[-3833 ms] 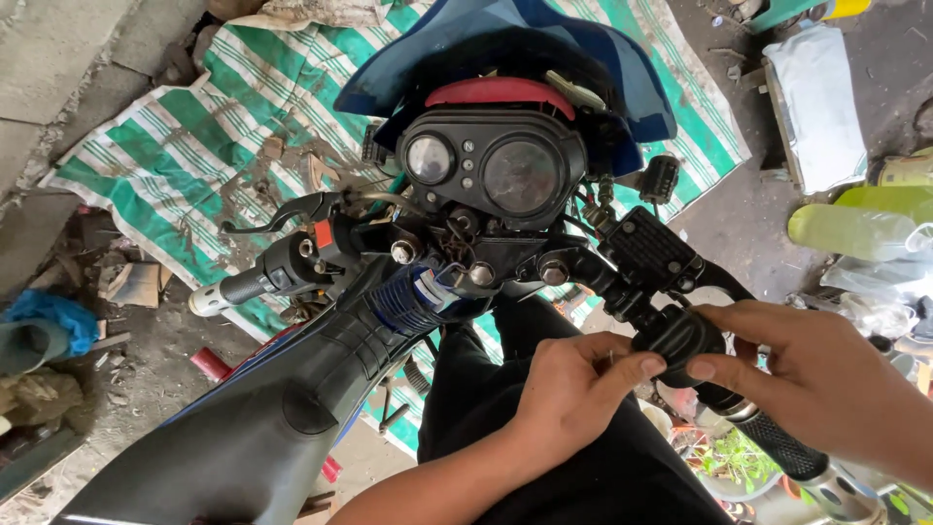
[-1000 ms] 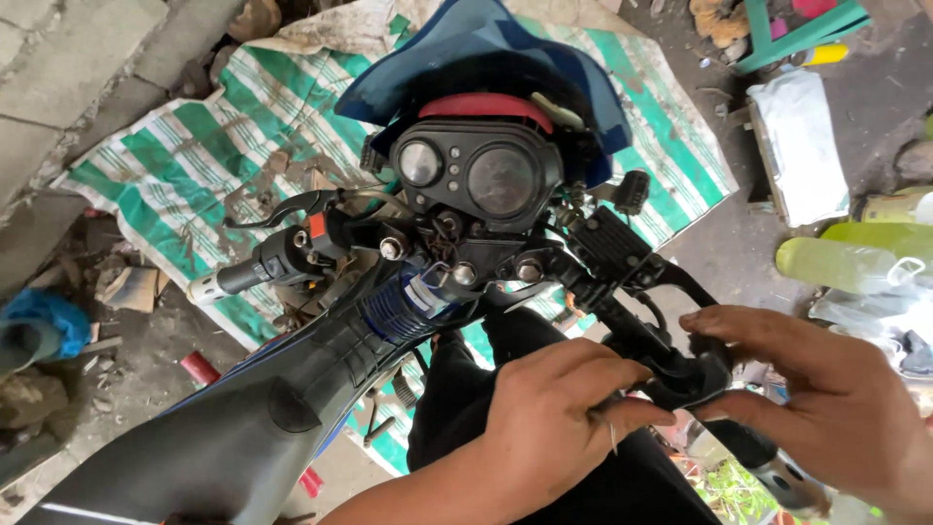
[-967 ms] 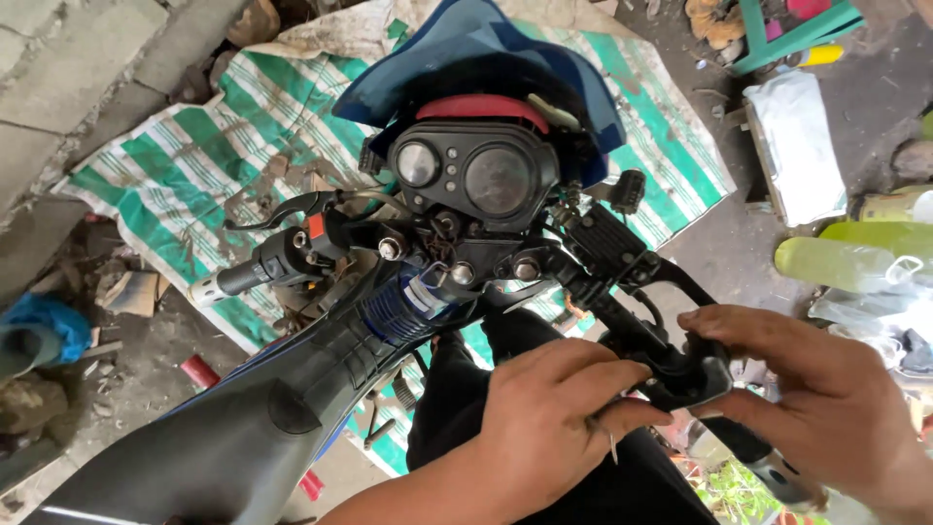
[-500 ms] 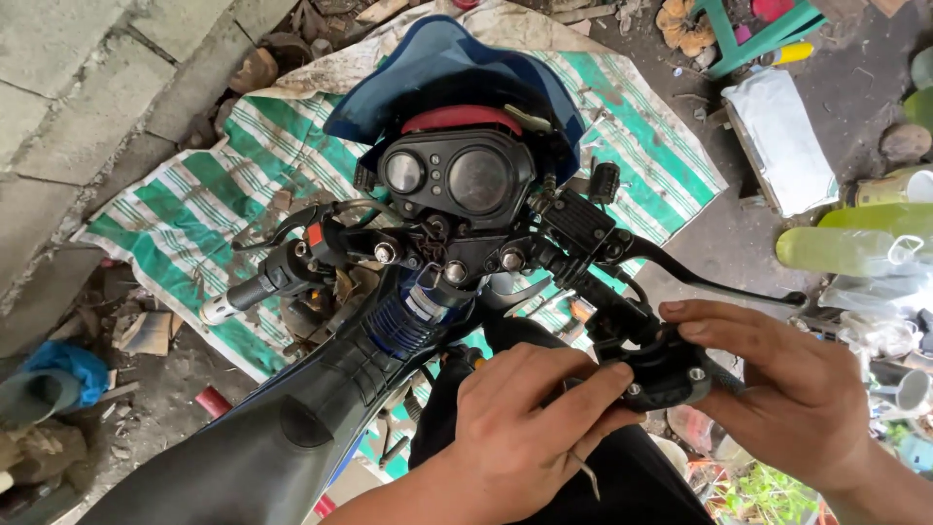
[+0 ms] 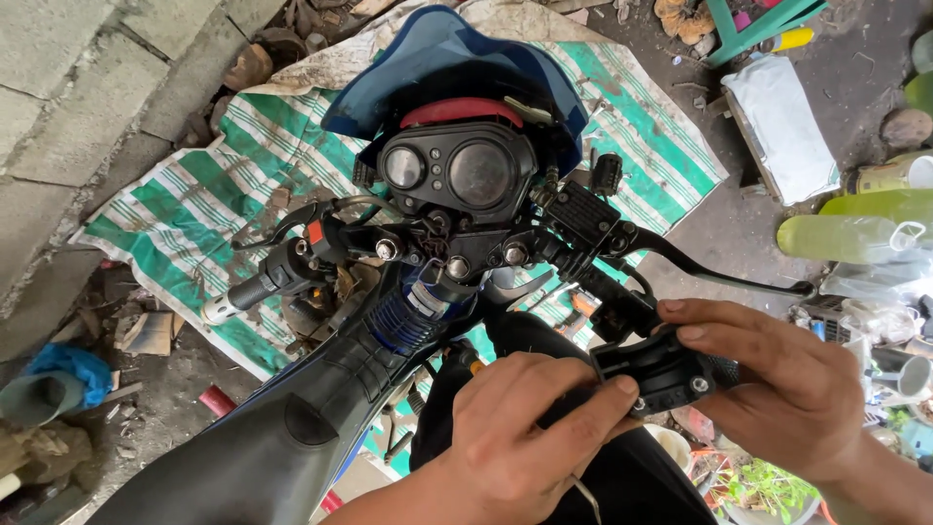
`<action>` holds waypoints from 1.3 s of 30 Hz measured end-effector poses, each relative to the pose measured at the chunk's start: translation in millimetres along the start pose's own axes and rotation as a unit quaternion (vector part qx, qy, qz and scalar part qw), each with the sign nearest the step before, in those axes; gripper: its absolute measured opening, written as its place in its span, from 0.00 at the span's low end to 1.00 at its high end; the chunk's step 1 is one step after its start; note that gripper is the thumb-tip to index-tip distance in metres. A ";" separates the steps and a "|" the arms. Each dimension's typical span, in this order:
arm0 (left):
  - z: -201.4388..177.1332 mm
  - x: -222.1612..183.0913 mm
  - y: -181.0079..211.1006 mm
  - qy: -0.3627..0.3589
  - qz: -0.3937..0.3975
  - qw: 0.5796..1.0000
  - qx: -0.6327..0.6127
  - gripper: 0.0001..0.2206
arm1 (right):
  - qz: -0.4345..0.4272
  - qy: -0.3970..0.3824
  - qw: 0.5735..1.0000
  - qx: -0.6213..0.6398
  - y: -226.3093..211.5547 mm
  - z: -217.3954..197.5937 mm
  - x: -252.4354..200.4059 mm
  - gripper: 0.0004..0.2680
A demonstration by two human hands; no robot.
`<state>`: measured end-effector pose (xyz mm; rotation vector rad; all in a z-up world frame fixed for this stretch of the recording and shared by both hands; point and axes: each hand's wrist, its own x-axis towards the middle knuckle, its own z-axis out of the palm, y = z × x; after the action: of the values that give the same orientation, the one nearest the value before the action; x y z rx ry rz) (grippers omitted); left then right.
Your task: The person is performing maintenance on a motorcycle's handlebar controls, using a screwdriver to adjust components and green electrical tape to secure wiring.
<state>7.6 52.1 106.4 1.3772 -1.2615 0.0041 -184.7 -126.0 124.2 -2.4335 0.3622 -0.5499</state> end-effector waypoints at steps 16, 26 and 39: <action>-2.9 -2.2 -7.8 -0.057 -0.065 0.996 0.000 0.10 | -0.023 -0.003 1.000 -0.011 -3.4 5.1 4.3 0.12; -1.4 -6.8 -14.7 -0.136 -0.066 0.986 -0.067 0.07 | -0.002 -0.045 0.998 0.044 -4.1 7.1 6.8 0.16; 2.3 -12.7 -20.9 -0.151 -0.183 0.953 -0.191 0.11 | 0.058 -0.079 0.990 0.101 9.1 10.2 -3.7 0.18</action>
<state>14.4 52.4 82.7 1.2784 -1.1571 -0.6965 -184.3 -126.6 110.1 -2.2283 0.3596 -0.3232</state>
